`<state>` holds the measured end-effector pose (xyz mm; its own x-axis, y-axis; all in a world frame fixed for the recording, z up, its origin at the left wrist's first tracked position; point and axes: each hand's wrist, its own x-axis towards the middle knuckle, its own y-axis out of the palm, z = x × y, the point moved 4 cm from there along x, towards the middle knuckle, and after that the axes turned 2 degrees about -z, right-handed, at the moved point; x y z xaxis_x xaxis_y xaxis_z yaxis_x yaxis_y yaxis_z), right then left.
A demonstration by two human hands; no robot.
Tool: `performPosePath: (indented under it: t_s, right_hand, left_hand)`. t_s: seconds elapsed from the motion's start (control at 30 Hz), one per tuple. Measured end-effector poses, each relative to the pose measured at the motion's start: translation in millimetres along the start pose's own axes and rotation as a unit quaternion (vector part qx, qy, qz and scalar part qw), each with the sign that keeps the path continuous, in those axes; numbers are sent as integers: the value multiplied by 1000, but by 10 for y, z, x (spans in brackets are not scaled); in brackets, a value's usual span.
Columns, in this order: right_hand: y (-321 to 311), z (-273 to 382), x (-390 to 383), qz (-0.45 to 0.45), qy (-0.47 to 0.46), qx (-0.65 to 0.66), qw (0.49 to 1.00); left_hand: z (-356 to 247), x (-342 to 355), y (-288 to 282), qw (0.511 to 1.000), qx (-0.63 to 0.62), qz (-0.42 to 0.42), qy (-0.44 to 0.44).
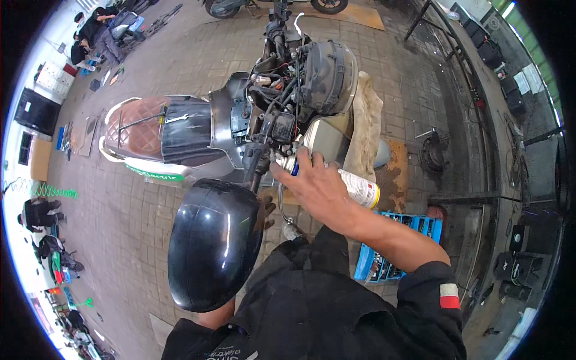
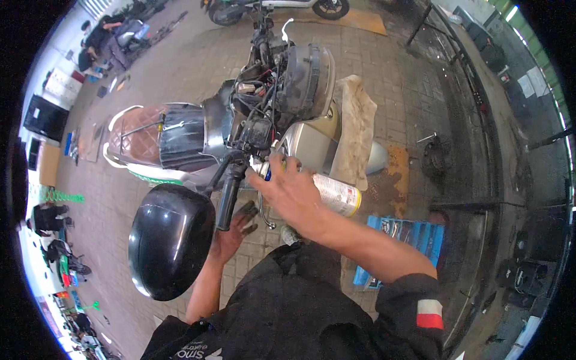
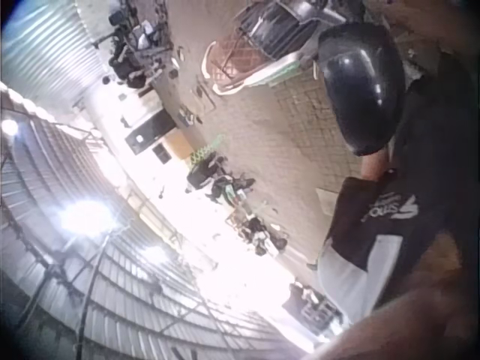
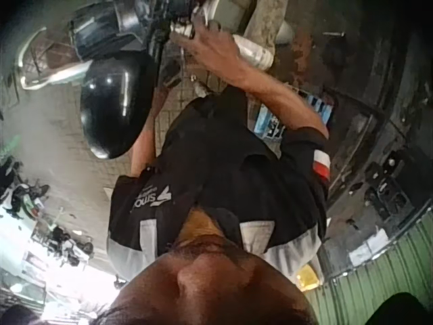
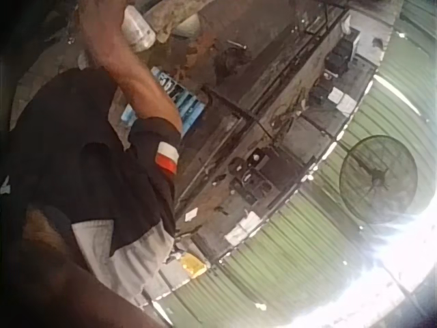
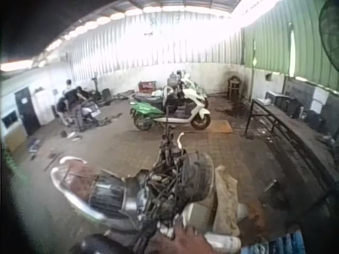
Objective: The person sprays a lubricant onto the front handlebar assembly of a motorcycle, then removes and reinstalls the front cowling and instrument cluster. They then use a T-handle wrench and a screwdriver to tighten screws on the front and side panels of the vehicle.
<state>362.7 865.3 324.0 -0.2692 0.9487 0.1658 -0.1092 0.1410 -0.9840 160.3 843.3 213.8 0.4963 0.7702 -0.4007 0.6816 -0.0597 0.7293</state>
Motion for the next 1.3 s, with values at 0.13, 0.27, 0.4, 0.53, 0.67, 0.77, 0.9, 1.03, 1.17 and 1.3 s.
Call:
performPosePath:
  t_s: [0.13, 0.27, 0.4, 0.53, 0.67, 0.77, 0.9, 1.03, 1.17, 1.3]
  right_hand:
    - [-21, -74, -78, -28, 11, 39, 999]
    - [-69, -301, -421, -82, 57, 137, 985]
    - [30, -655, -1096, -68, 215, 220, 949]
    - [363, -1031, -1953, -38, 302, 231, 924]
    - [566, -1431, -2742, -17, 370, 211, 905]
    - [666, -1824, -3210, -1, 414, 228, 881]
    - [600, -2422, -3582, 24, 429, 240, 870]
    - [347, -3096, -3687, 6, 436, 253, 864]
    - [82, -3750, -3649, -11, 450, 262, 854]
    - [-82, -4173, -3497, -227, 483, 270, 802]
  left_hand:
    - [169, 151, -93, 993, -61, 17, -101]
    - [56, 270, -305, 986, 65, 59, -142]
    - [-168, 410, -435, 970, 151, 111, -154]
    - [-260, 524, -521, 959, 212, 109, -155]
    - [-411, 513, -370, 948, 267, 57, -162]
    - [-386, 387, 157, 956, 238, 119, -122]
    - [-207, 217, -135, 986, 7, -165, 24]
    - [953, -154, -684, 895, -22, -445, 22]
    - [2732, -532, -946, 712, 594, -157, -340]
    - [3825, -440, -1121, 747, 549, -125, -354]
